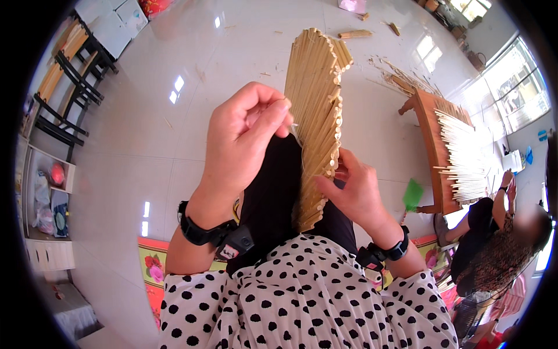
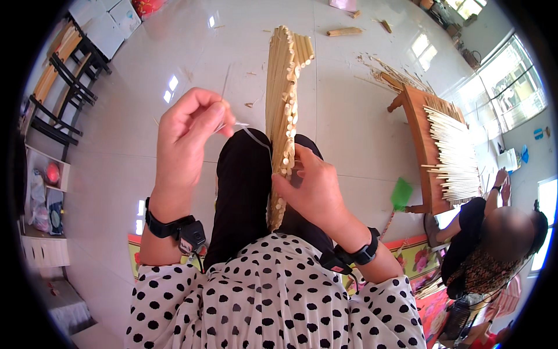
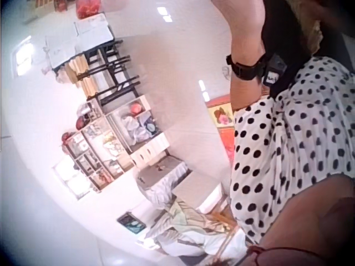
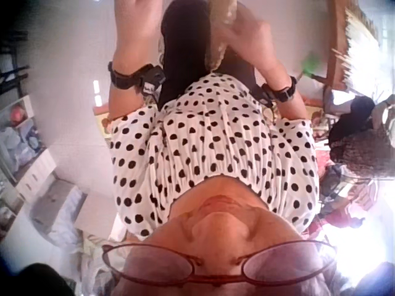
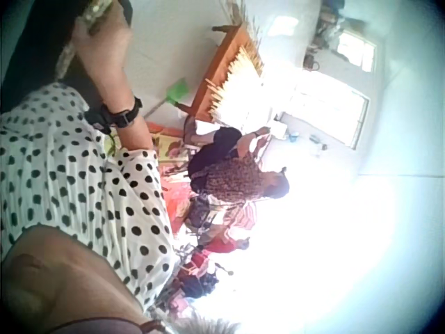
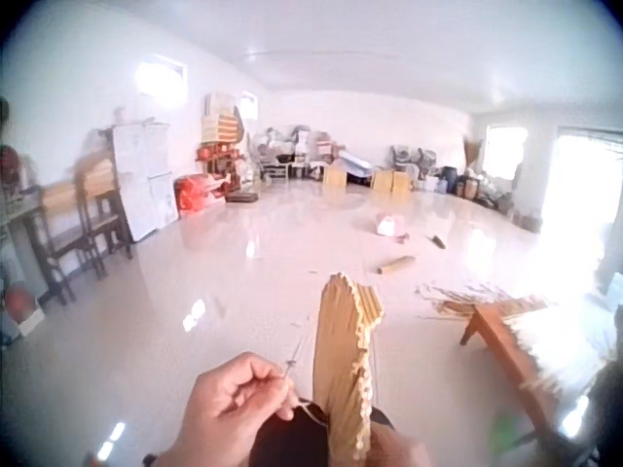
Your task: The person weaves a circular straw mat by hand, threading a cord through the edges of the straw bundles and securing the perimeter.
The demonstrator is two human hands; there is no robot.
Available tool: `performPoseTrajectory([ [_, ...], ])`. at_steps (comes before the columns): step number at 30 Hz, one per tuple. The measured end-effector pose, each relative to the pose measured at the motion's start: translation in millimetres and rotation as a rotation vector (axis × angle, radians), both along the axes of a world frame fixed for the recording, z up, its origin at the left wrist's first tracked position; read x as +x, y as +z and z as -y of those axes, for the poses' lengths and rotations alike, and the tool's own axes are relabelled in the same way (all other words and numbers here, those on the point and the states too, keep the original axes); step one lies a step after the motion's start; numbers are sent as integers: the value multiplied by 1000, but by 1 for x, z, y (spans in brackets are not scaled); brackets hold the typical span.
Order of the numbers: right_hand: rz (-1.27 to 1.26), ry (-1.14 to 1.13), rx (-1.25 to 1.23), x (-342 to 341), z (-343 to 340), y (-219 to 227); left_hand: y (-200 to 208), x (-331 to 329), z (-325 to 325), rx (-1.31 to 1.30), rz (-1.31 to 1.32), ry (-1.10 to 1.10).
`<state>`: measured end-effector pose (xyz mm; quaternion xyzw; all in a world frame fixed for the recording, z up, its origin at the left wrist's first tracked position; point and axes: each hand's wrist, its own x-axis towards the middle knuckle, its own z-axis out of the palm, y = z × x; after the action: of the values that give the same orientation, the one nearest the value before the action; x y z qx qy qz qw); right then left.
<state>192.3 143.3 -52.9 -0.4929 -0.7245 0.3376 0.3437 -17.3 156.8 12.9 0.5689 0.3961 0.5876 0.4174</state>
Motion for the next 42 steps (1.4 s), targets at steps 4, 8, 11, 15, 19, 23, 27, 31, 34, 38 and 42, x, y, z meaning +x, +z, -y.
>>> performPoseTrajectory([
  [4, -52, -8, -116, 9, -11, 20, -15, -18, 8, -83, -39, 13],
  [8, 212, -96, -118, -3, -36, 49, -34, -19, 12, -144, -21, 8],
  [11, 313, -146, -140, -18, -55, 59, -43, -19, 15, -167, -22, -14],
  [15, 265, -85, -65, -12, -78, 47, -49, -20, 18, -212, -38, -26],
  [19, 268, -51, -260, -14, -85, 62, -52, -21, 24, -228, -34, -25],
  [23, 213, -47, -425, -20, -84, 64, -54, -21, 26, -241, -27, -35],
  [27, 114, -160, -412, -9, -93, 54, -55, -20, 26, -226, 39, -54],
  [31, 45, -250, -365, 7, -96, 55, -57, -27, 33, -240, 45, -21],
  [34, 3, -260, -263, 30, -95, 46, -59, -34, 38, -243, 39, 3],
  [38, -131, -295, -93, 35, -81, 52, -64, -38, 44, -218, 52, 36],
  [42, -104, -286, 33, 34, -69, 42, -62, -35, 48, -165, 43, 29],
])
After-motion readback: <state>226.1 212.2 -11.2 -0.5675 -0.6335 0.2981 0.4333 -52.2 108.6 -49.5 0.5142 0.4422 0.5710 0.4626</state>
